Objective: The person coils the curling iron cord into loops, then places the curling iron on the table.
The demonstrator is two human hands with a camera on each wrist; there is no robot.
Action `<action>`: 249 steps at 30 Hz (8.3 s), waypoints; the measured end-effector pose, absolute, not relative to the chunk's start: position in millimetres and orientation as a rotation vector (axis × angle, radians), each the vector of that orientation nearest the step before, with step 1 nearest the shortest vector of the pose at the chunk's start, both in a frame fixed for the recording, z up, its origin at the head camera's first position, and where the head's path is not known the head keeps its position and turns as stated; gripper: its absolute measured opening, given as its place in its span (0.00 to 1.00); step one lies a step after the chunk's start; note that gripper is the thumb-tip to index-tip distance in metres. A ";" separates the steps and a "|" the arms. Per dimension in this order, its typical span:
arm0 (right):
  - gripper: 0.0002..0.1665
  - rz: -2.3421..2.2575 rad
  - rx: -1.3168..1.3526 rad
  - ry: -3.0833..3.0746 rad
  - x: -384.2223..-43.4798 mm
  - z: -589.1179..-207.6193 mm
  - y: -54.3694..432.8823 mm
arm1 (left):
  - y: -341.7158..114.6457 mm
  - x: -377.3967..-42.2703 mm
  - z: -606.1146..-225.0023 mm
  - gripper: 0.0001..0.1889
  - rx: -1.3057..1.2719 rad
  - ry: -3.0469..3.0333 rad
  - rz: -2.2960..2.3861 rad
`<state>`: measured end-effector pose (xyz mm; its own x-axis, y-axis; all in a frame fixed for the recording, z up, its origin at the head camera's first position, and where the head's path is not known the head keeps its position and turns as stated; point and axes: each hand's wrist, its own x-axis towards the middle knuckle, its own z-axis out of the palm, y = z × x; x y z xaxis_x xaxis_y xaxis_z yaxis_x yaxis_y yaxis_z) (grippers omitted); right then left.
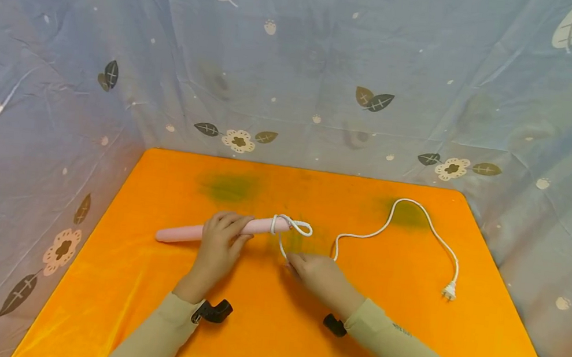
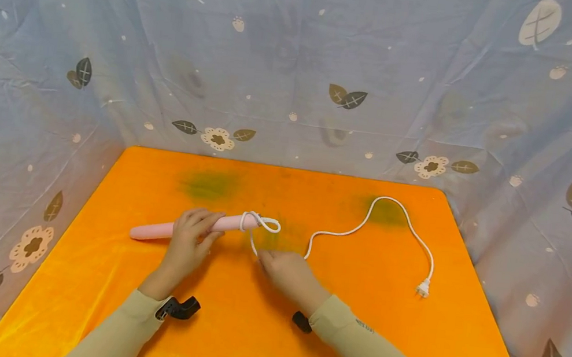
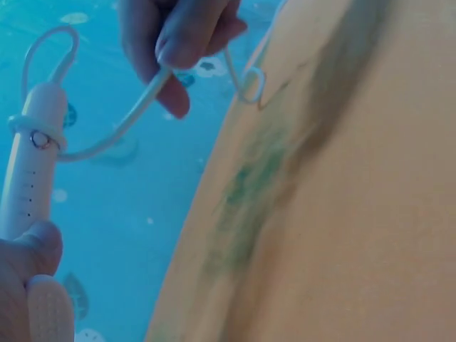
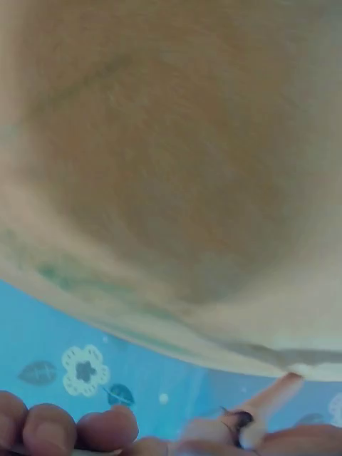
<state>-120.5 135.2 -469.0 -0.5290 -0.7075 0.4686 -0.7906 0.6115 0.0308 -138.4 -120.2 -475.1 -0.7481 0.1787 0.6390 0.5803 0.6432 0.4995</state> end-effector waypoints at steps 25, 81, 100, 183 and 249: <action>0.18 0.214 1.232 -2.391 -100.4 -420.1 117.4 | -111.4 -150.4 -497.9 0.21 -0.657 -2.505 -0.748; 0.08 0.752 0.915 -2.683 -170.4 -416.8 151.4 | -112.8 -116.3 -485.2 0.21 -0.935 -2.361 -0.823; 0.05 0.965 0.876 -2.845 -160.6 -445.1 146.0 | -112.9 -121.3 -471.2 0.22 -0.813 -2.287 -0.972; 0.13 0.944 0.973 -2.814 -177.7 -423.6 151.6 | -106.5 -126.0 -483.8 0.23 -0.966 -2.239 -0.808; 0.07 0.276 1.202 -2.442 -125.7 -379.5 123.7 | -104.8 -138.2 -496.2 0.18 -0.887 -2.512 -0.619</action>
<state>-125.7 123.7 -379.5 -0.5486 -0.7127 0.4372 -0.7924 0.6101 0.0001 -138.2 -104.8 -496.2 -0.7163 0.4822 0.5044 0.6613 0.6996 0.2705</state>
